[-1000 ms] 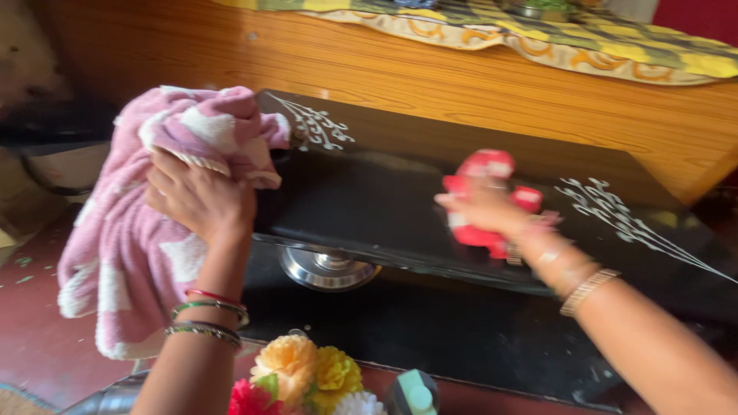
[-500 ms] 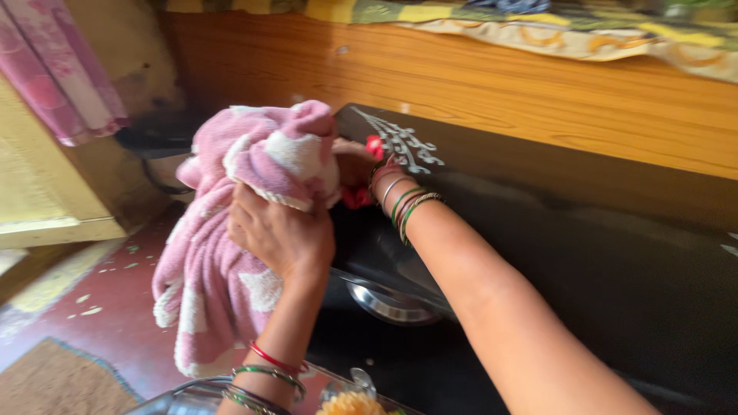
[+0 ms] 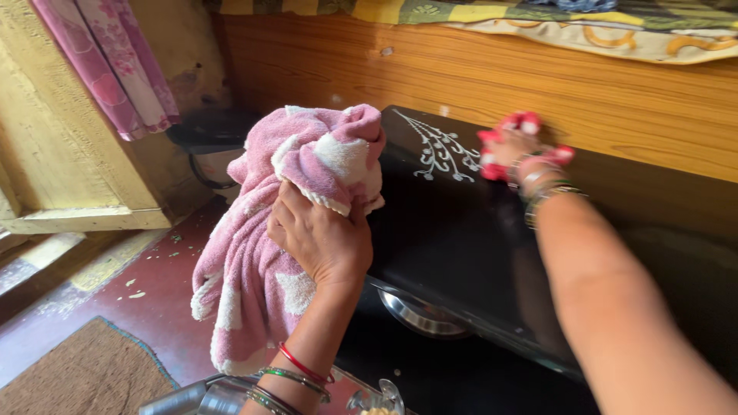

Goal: The person wipes a small table with a red cloth, removes a vase and a water bottle, cleans the table surface, and then places the items back. The person also spreads a pink star-patterned towel over the table.

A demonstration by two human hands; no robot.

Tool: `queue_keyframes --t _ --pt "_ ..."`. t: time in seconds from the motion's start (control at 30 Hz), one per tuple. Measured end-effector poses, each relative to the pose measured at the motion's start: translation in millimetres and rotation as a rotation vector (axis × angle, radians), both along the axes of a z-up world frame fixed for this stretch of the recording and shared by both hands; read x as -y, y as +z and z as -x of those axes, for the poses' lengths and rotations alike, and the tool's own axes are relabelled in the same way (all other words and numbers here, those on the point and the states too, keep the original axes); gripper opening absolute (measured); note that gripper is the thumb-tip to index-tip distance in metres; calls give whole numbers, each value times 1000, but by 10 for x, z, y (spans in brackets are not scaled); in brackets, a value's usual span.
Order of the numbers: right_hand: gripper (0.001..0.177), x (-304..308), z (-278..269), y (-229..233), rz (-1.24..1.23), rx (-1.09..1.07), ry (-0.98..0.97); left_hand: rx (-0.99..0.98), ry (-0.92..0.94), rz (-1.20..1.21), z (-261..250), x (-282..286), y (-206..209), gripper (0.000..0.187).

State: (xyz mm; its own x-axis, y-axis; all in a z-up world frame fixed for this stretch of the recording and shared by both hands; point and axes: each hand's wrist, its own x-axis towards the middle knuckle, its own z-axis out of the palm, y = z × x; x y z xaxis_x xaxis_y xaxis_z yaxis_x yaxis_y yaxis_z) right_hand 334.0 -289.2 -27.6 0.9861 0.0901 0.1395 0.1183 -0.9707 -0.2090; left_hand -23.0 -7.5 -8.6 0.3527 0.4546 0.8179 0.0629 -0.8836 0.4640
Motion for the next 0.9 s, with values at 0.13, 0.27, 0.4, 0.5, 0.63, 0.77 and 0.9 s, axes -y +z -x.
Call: queue_keyframes --t 0.13,0.27,0.4,0.5,0.63,0.77,0.9 --pt "62 1417 -34 -244 8 13 -158 -6 17 4 -15 17 -21 59" --pt "68 2920 503 -366 -22 21 -174 -17 -5 14 -1 8 -40 66" --pt "65 3498 1071 -23 85 51 -465 -17 3 24 -14 18 -7 73" --pt "63 3134 1360 136 97 124 -442 12 25 6 4 23 -62 72" --pt "61 2085 1580 216 41 228 -139 18 -4 50 -22 26 -79 74" --pt "59 879 1704 -4 2 205 192 44 -7 22 -22 18 -86 81" --pt "57 523 1676 68 -21 217 426 -12 -1 -7 -38 -8 -118 82"
